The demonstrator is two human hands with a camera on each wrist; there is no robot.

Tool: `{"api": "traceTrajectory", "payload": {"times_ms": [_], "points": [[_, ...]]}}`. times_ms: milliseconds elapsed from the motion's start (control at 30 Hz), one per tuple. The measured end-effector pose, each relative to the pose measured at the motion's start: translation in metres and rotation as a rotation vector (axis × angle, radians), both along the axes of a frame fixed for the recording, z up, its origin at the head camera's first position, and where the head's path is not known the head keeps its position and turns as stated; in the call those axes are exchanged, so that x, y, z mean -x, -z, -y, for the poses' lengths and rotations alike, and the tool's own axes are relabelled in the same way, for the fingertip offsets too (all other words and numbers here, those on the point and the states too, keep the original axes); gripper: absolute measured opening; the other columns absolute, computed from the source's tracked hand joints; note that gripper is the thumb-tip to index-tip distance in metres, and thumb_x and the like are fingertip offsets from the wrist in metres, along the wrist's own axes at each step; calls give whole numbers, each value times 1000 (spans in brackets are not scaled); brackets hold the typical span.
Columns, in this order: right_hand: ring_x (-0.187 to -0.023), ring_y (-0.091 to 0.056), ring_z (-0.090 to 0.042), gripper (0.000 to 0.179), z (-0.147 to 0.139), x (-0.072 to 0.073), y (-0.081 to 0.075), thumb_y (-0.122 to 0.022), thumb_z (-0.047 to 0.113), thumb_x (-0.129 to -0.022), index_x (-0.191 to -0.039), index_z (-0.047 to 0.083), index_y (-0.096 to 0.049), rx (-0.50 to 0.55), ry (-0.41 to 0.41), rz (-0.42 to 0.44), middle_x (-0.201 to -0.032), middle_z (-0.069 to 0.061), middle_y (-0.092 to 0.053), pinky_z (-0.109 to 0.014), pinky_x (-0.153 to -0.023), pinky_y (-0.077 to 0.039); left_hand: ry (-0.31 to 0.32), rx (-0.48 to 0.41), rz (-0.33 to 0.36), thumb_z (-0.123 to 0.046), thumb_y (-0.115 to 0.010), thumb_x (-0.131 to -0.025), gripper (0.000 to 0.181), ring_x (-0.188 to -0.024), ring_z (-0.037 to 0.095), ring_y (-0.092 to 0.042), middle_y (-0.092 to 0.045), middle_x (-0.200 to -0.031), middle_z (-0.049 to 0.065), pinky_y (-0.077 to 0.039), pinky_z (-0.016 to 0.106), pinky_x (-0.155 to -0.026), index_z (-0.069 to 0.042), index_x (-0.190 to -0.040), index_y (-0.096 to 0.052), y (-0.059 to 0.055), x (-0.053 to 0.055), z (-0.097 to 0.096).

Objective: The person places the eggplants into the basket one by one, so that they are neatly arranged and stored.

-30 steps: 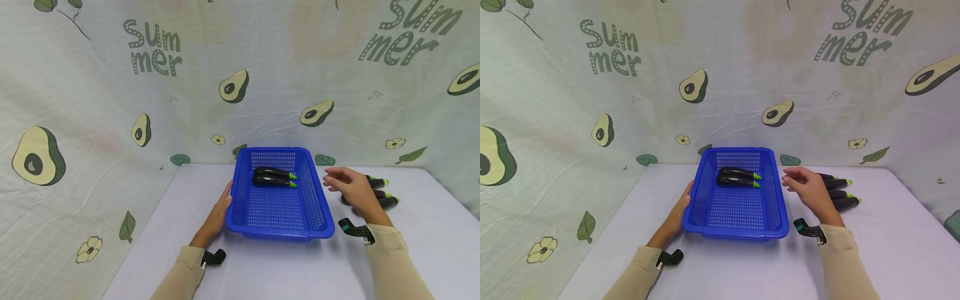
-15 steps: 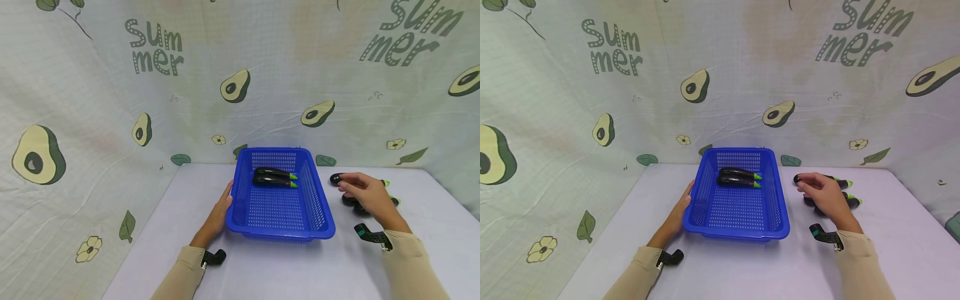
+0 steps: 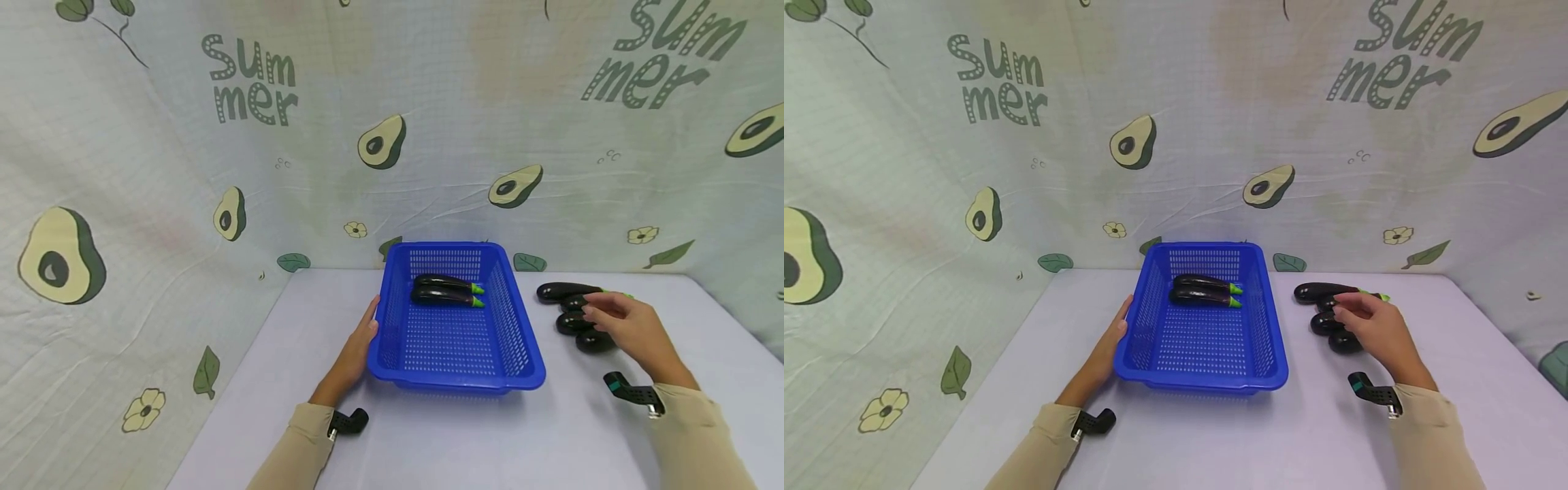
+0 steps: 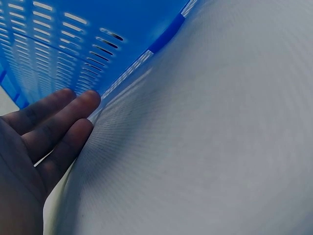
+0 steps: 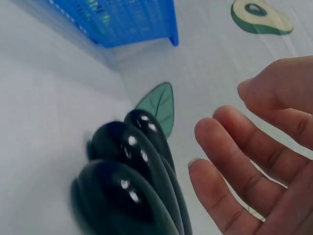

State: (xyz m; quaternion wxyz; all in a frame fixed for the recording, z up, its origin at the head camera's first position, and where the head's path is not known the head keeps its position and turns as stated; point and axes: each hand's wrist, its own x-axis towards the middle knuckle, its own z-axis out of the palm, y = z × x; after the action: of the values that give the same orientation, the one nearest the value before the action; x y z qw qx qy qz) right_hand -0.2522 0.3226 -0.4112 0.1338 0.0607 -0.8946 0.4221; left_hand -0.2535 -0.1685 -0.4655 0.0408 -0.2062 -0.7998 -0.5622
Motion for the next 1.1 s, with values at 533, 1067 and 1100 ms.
{"api": "traceTrajectory", "payload": {"times_ms": [533,1067,1100], "points": [[-82,-53,16,46,-42,-4,10,-67,34,-97,-128,0,-62,-69,79,2,-99,22,-63,-13,-65,-47,-26,16,-1,-41,-25,-109,55,-151,18,-16,-18,-165,-7,-15,51,-120,-30,-163,-14,3,-1,-1],[-115,-49,-52,44,-53,-6,20,-60,30,-101,-128,-5,-59,-193,102,56,-123,-32,-60,-63,-82,-42,34,46,52,-25,-21,-111,55,-152,24,-9,-9,-167,5,-11,49,-121,-13,-163,-6,-18,-9,-1],[-116,-48,-53,45,-53,-6,21,-60,30,-101,-128,-5,-59,-194,101,58,-124,-32,-59,-64,-83,-41,38,50,55,-24,-22,-111,55,-152,25,-9,-10,-167,6,-13,49,-120,-12,-162,-6,-23,-12,-1]]}}
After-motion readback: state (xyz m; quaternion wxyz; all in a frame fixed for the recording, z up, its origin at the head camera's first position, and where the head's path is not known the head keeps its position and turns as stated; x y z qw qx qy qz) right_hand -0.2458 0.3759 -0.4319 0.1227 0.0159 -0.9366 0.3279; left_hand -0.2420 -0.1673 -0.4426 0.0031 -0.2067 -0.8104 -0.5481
